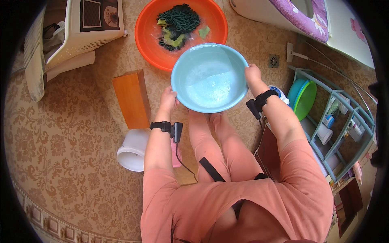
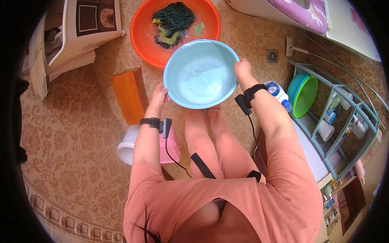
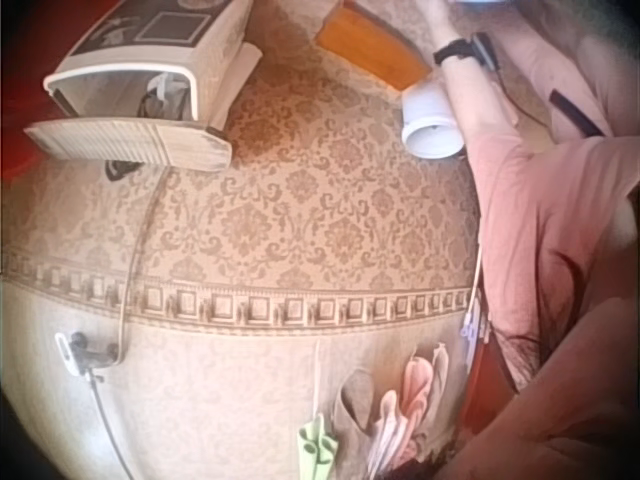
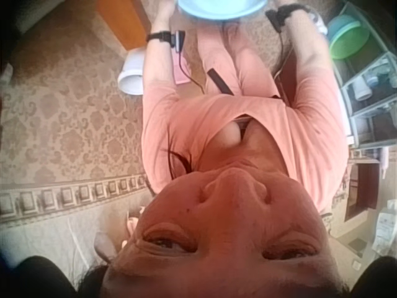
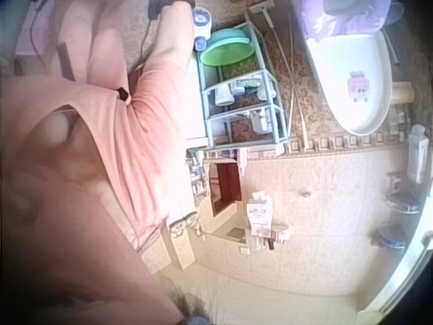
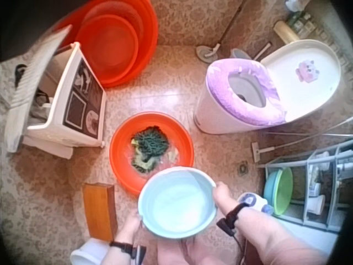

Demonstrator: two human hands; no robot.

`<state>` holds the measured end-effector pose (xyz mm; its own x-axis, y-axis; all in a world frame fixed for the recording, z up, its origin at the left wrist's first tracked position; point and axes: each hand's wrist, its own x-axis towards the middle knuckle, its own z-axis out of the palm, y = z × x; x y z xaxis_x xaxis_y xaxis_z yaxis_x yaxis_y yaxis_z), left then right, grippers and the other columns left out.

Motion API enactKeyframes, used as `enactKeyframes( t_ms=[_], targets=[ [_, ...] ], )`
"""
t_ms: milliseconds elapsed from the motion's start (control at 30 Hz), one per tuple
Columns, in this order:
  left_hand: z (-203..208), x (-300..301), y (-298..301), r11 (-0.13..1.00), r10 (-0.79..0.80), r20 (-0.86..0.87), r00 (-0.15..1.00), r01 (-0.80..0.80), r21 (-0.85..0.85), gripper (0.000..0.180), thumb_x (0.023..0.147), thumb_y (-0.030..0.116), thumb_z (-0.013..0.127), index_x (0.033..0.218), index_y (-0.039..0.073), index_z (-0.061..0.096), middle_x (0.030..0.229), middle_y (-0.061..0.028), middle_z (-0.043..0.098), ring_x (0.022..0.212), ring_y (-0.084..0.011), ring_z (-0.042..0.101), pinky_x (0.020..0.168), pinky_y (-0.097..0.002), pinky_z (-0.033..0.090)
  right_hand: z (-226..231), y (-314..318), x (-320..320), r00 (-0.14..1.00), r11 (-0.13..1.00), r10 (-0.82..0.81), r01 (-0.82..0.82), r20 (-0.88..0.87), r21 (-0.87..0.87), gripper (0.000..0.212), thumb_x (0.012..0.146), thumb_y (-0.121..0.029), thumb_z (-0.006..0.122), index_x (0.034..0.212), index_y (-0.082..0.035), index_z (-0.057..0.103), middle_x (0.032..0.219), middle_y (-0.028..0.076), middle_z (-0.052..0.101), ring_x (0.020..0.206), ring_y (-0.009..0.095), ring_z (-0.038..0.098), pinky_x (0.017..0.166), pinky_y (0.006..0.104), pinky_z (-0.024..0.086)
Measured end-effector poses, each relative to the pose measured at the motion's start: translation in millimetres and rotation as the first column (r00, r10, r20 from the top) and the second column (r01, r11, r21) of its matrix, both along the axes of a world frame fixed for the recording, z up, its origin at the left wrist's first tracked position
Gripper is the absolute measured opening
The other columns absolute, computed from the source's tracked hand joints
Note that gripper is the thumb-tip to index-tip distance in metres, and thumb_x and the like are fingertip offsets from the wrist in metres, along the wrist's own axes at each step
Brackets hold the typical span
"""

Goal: The person prepares a basin with water and detergent, then washes a small cloth by hand. They gather a mop and cloth, place them in a basin, add detergent, fill with water, and agitate the cloth in the soapy water.

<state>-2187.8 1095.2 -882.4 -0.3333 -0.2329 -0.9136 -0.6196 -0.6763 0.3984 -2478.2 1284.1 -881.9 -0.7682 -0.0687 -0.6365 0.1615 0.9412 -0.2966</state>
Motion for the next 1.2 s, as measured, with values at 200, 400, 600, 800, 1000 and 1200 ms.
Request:
enactKeyframes(
  t_ms=[200,400,600,800,1000,1200],
  targets=[
    [9.2,-16.1,-17.4,0.987,0.150,0.016,0.989,-0.148,-0.068,0.027,0.086,0.003,0.038,0.110,-0.003,0.049,0.064,-0.0062,0.055,0.041,-0.0106,0.046,0.035,-0.0217,0.034,-2.1,-19.5,-25.0,0.994,0.995,0.091,-0.089,0.058,-0.036,0.033,0.078,-0.008,0.045,0.103,0.005,0.061,0.098,0.025,0.062,0.095,0.036,0.060,0.081,0.0392,0.047],
    [8.9,-22.9,-50.6,0.954,0.296,-0.136,0.945,-0.285,0.095,0.022,0.090,0.012,0.041,0.099,-0.003,0.054,0.063,-0.0054,0.055,0.047,-0.0119,0.048,0.042,-0.0221,0.037,8.9,-62.3,-49.2,0.938,0.983,-0.043,0.102,0.343,-0.156,0.023,0.080,-0.007,0.042,0.089,0.002,0.062,0.073,0.014,0.060,0.057,0.025,0.056,0.049,0.0358,0.044],
    [6.6,-24.7,-70.9,0.861,0.508,-0.187,0.841,-0.487,0.147,0.024,0.092,0.017,0.041,0.086,0.000,0.057,0.064,-0.0067,0.055,0.051,-0.0168,0.050,0.044,-0.0262,0.037,26.7,-104.1,-60.5,0.875,0.980,-0.194,0.190,0.443,0.053,0.021,0.078,-0.003,0.045,0.058,-0.007,0.040,0.053,0.003,0.036,0.041,0.013,0.033,0.036,0.0264,0.023],
    [28.5,-29.7,-88.0,0.748,0.654,-0.288,0.700,-0.655,0.107,0.030,0.093,0.014,0.041,0.113,-0.006,0.045,0.071,-0.0101,0.054,0.051,-0.0187,0.051,0.043,-0.0268,0.036,38.1,-116.9,-58.3,0.744,0.917,-0.374,0.385,0.554,0.103,0.018,0.081,0.000,0.035,0.065,-0.006,0.040,0.057,0.003,0.037,0.044,0.011,0.032,0.038,0.0239,0.027],
    [53.2,-5.1,-76.1,0.761,0.645,-0.151,0.749,-0.648,0.033,0.040,0.092,0.012,0.042,0.127,-0.006,0.035,0.077,-0.0116,0.052,0.055,-0.0185,0.050,0.045,-0.0263,0.037,40.8,-105.7,-27.1,0.622,0.831,-0.498,0.541,0.604,0.128,0.016,0.083,-0.002,0.038,0.068,-0.008,0.038,0.053,0.002,0.033,0.040,0.009,0.030,0.036,0.0205,0.022],
    [79.4,16.7,-46.4,0.792,0.611,-0.047,0.790,-0.610,0.041,0.032,0.090,0.012,0.045,0.117,-0.005,0.043,0.078,-0.0104,0.055,0.057,-0.0173,0.052,0.049,-0.0249,0.041,39.9,-87.5,11.8,0.571,0.748,-0.580,0.655,0.581,0.103,0.013,0.086,-0.005,0.041,0.073,-0.008,0.045,0.058,0.002,0.039,0.043,0.010,0.033,0.037,0.0211,0.025]
  ],
)
